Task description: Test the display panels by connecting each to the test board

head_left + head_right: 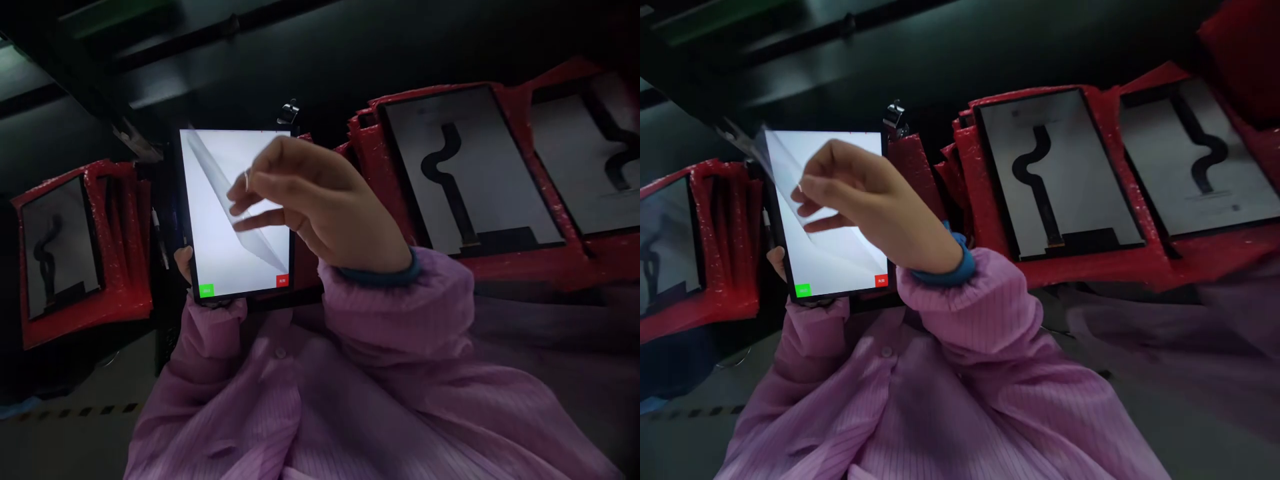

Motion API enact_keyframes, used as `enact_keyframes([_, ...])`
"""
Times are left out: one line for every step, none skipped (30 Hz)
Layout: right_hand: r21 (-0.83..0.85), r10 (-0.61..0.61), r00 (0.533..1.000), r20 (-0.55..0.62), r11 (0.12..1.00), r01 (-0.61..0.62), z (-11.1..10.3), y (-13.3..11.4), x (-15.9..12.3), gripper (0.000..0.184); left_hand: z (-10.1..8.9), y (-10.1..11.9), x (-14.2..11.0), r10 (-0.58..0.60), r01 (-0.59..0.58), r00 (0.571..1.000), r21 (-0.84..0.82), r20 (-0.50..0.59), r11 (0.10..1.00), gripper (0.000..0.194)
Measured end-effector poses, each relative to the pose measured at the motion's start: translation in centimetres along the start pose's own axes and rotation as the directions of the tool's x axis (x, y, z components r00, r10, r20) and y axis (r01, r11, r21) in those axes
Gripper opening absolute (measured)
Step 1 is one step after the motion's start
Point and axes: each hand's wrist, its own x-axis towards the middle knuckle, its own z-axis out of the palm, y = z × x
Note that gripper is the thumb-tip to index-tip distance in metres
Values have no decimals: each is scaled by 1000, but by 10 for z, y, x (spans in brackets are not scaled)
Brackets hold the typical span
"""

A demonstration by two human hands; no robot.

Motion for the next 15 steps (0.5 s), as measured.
enact_keyframes([65,35,999,-8,997,-35,1,1,8,13,5,1,1,64,-64,998,-22,5,998,43])
enact_keyframes([118,59,998,-11,991,-57,2,2,15,14,9,2,1,119,-118,993,-47,16,992,42])
enact_keyframes([161,68,998,-14,985,-64,1,4,22,15,13,2,1,158,-156,987,-69,25,985,43])
enact_keyframes([200,66,998,-19,978,-61,0,7,28,15,16,2,1,175,-172,984,-74,29,982,44])
enact_keyframes([234,59,998,-25,971,-52,-1,10,34,15,19,1,0,180,-177,983,-69,27,982,45])
enact_keyframes([256,44,999,-32,966,-35,-3,13,40,16,20,1,-1,181,-179,983,-59,20,982,46])
enact_keyframes([256,20,999,-42,967,-9,-5,17,45,17,20,1,-1,179,-178,984,-45,11,983,46])
enact_keyframes([230,-9,998,-55,973,22,-8,21,49,17,19,1,-2,172,-172,985,-35,5,985,46])
enact_keyframes([171,-46,996,-74,984,58,-11,25,52,18,17,1,-3,159,-159,987,-34,4,987,47])
enact_keyframes([83,-89,992,-94,992,97,-14,28,55,20,16,1,-3,140,-139,990,-43,11,989,47])
enact_keyframes([-18,-136,984,-112,991,135,-17,30,56,23,14,2,-3,116,-115,993,-57,23,992,47])
enact_keyframes([-110,-177,976,-125,980,164,-19,30,55,27,12,2,-3,90,-87,995,-69,39,994,46])
enact_keyframes([-179,-202,970,-133,968,176,-21,29,54,30,11,2,-3,79,-75,996,-85,50,994,44])
enact_keyframes([-221,-205,969,-141,960,171,-22,27,51,31,10,3,-3,88,-81,995,-109,55,991,40])
enact_keyframes([-230,-178,973,-147,963,141,-23,24,48,29,10,3,-2,105,-96,993,-137,62,986,36])
